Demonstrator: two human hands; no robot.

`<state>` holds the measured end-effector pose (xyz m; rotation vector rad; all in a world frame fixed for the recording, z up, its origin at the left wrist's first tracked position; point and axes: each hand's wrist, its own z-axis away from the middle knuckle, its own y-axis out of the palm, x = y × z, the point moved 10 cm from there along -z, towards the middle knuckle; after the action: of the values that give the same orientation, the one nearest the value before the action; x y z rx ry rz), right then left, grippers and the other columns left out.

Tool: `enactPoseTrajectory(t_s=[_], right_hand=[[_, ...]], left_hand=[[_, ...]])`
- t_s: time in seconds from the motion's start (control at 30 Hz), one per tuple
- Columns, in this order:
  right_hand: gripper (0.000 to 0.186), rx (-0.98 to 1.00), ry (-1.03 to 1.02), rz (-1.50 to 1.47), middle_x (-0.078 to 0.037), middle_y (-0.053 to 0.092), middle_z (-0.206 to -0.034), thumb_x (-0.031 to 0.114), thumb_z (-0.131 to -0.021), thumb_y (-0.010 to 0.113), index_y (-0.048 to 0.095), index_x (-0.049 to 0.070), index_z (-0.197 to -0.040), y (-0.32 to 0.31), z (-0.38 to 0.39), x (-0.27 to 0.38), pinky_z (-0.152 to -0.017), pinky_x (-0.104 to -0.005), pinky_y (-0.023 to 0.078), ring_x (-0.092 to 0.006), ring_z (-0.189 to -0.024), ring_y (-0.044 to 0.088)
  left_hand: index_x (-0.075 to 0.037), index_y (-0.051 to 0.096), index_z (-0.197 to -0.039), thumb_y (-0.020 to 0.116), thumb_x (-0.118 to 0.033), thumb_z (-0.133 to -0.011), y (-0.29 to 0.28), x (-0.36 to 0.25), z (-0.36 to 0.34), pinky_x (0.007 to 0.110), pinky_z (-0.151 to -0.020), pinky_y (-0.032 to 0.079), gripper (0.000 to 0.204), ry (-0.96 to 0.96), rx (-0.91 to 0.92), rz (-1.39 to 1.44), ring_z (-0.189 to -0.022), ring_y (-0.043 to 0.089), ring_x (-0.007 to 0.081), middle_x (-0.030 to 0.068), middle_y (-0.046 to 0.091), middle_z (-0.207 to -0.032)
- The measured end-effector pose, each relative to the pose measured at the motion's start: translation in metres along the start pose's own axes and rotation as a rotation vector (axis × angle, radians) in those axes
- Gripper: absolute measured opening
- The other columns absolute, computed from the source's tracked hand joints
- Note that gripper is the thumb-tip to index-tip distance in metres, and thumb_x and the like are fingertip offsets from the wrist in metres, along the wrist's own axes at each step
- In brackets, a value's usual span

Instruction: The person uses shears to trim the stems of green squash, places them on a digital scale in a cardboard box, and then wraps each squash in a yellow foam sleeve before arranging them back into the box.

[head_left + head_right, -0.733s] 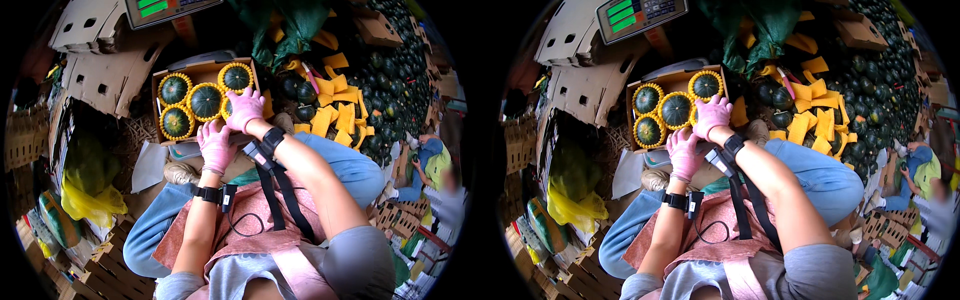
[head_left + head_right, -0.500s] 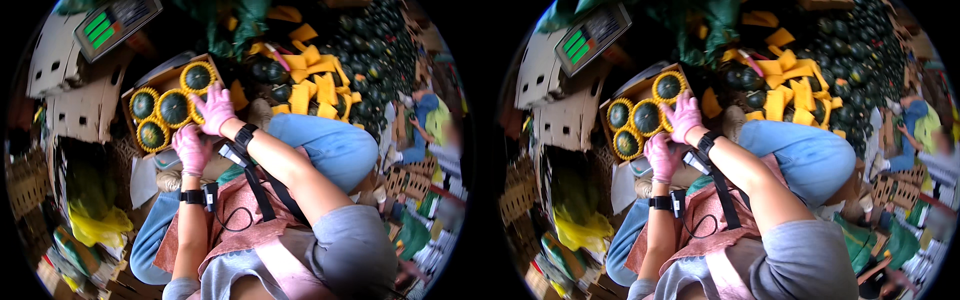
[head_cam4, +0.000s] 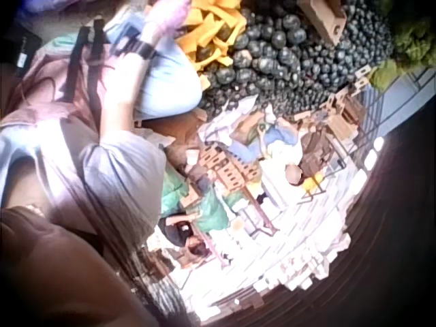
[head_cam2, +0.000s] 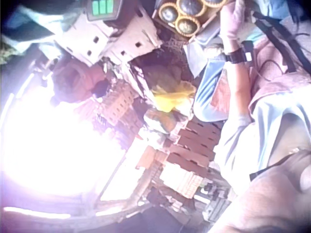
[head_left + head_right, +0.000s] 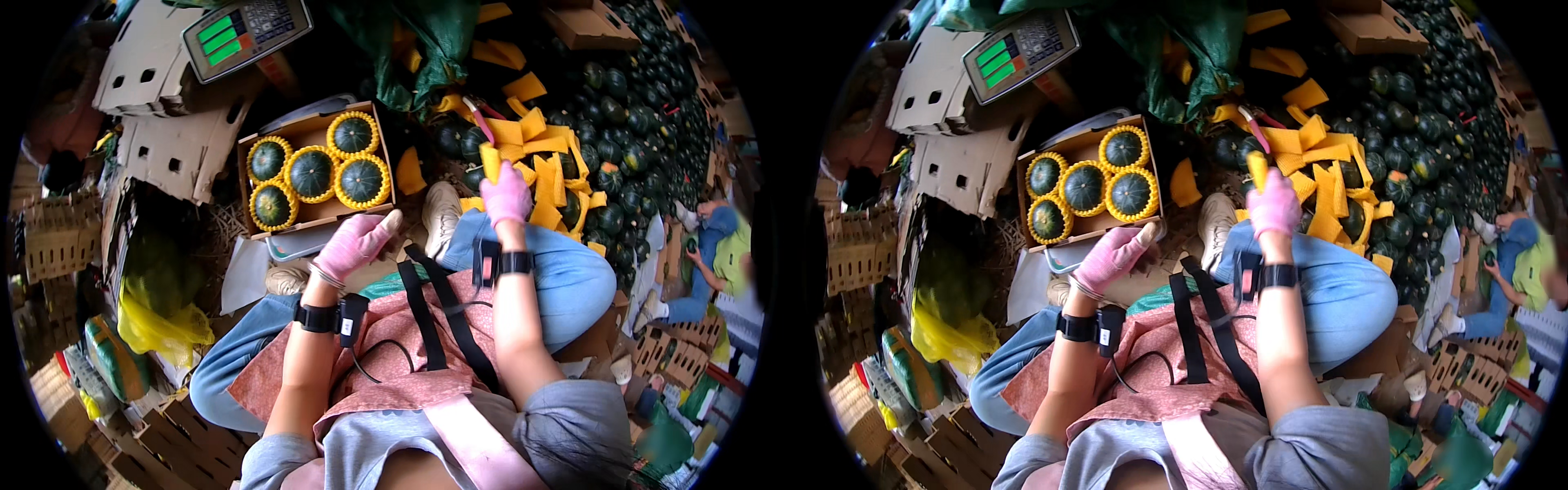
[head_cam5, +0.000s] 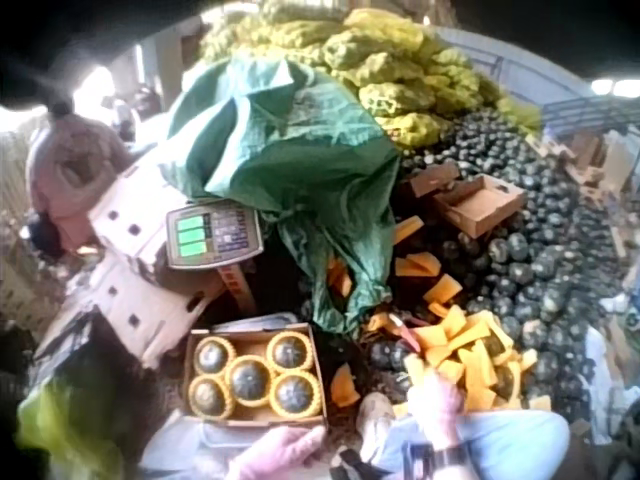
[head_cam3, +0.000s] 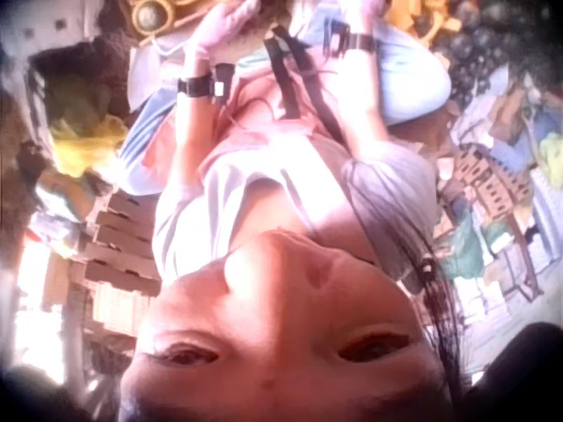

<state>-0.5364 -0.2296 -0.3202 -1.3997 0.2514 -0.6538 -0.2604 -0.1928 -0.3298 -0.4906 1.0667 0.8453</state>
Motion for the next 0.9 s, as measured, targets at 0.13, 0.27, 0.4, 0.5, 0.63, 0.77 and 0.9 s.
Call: enactPoseTrajectory(t_s=[0.13, 0.27, 0.4, 0.5, 0.63, 0.77, 0.9], right_hand=[[0.017, -0.063, -0.828, -0.147, -0.011, 0.056, -0.089, 0.017, -0.080, 0.065, 0.058, 0.011, -0.095, 0.004, 0.104, 0.126, -0.066, -0.0437, 0.053, -0.0325, -0.079, 0.061], [0.037, 0.093, -0.906, -0.441, -0.009, 0.054, -0.096, 0.020, -0.072, 0.075, 0.052, 0.011, -0.099, 0.007, 0.141, 0.149, -0.070, -0.0416, 0.053, -0.0311, -0.093, 0.061], [0.061, 0.884, -0.601, -1.389, -0.015, 0.061, -0.102, 0.048, -0.078, 0.078, 0.052, 0.004, -0.111, 0.031, 0.156, 0.154, -0.081, -0.0297, 0.050, -0.0165, -0.094, 0.061], [0.031, 0.486, -0.572, -1.170, -0.007, 0.065, -0.087, 0.019, -0.081, 0.074, 0.054, 0.004, -0.100, 0.051, 0.128, 0.131, -0.074, -0.0287, 0.052, -0.0135, -0.081, 0.064], [0.032, 0.325, -0.552, -1.151, -0.011, 0.065, -0.092, -0.008, -0.072, 0.068, 0.052, 0.003, -0.098, 0.032, 0.130, 0.136, -0.077, -0.0317, 0.053, -0.0210, -0.086, 0.067], [0.025, 0.224, -0.599, -0.873, -0.014, 0.065, -0.095, -0.006, -0.073, 0.065, 0.055, 0.003, -0.094, 0.030, 0.135, 0.146, -0.077, -0.0343, 0.053, -0.0312, -0.089, 0.066], [0.039, 1.166, -0.181, -1.426, -0.014, 0.066, -0.109, -0.004, -0.071, 0.053, 0.062, -0.001, -0.109, 0.099, 0.134, 0.140, -0.086, -0.0382, 0.053, -0.0294, -0.100, 0.065]], left_hand=[[-0.003, 0.065, -0.101, 0.045, -0.043, -0.102, 0.001, -0.015, 0.012, 0.023, -0.059, 0.047, 0.045, -0.003, -0.145, 0.309, -0.062, 0.057, 0.0087, -0.0013, 0.062, -0.075], [-0.001, 0.060, -0.110, 0.053, -0.023, -0.101, -0.019, -0.014, 0.029, 0.020, -0.078, 0.042, 0.025, 0.223, -0.319, 0.440, -0.087, 0.049, 0.0036, -0.0032, 0.058, -0.095], [-0.003, 0.058, -0.094, 0.059, -0.021, -0.098, -0.022, -0.016, 0.047, 0.018, -0.075, 0.040, 0.018, 0.422, -0.223, 0.450, -0.082, 0.045, 0.0026, -0.0047, 0.053, -0.088], [-0.003, 0.055, -0.089, 0.064, -0.009, -0.091, -0.027, -0.012, 0.055, 0.020, -0.068, 0.041, 0.011, 0.376, -0.395, 0.247, -0.075, 0.046, 0.0041, -0.0031, 0.054, -0.084], [0.001, 0.058, -0.088, 0.066, 0.000, -0.084, -0.038, -0.024, 0.071, 0.023, -0.066, 0.047, 0.010, 0.452, -0.680, -0.123, -0.073, 0.053, 0.0078, 0.0024, 0.061, -0.085], [0.003, 0.060, -0.112, 0.063, -0.008, -0.089, -0.041, 0.038, 0.052, 0.032, -0.081, 0.053, 0.024, 0.208, -0.471, 0.585, -0.088, 0.064, 0.0174, 0.0088, 0.067, -0.101], [0.001, 0.056, -0.121, 0.055, -0.024, -0.097, -0.024, 0.036, 0.050, 0.047, -0.095, 0.049, 0.034, 0.122, -0.223, 1.210, -0.111, 0.059, 0.0249, 0.0119, 0.062, -0.120]])
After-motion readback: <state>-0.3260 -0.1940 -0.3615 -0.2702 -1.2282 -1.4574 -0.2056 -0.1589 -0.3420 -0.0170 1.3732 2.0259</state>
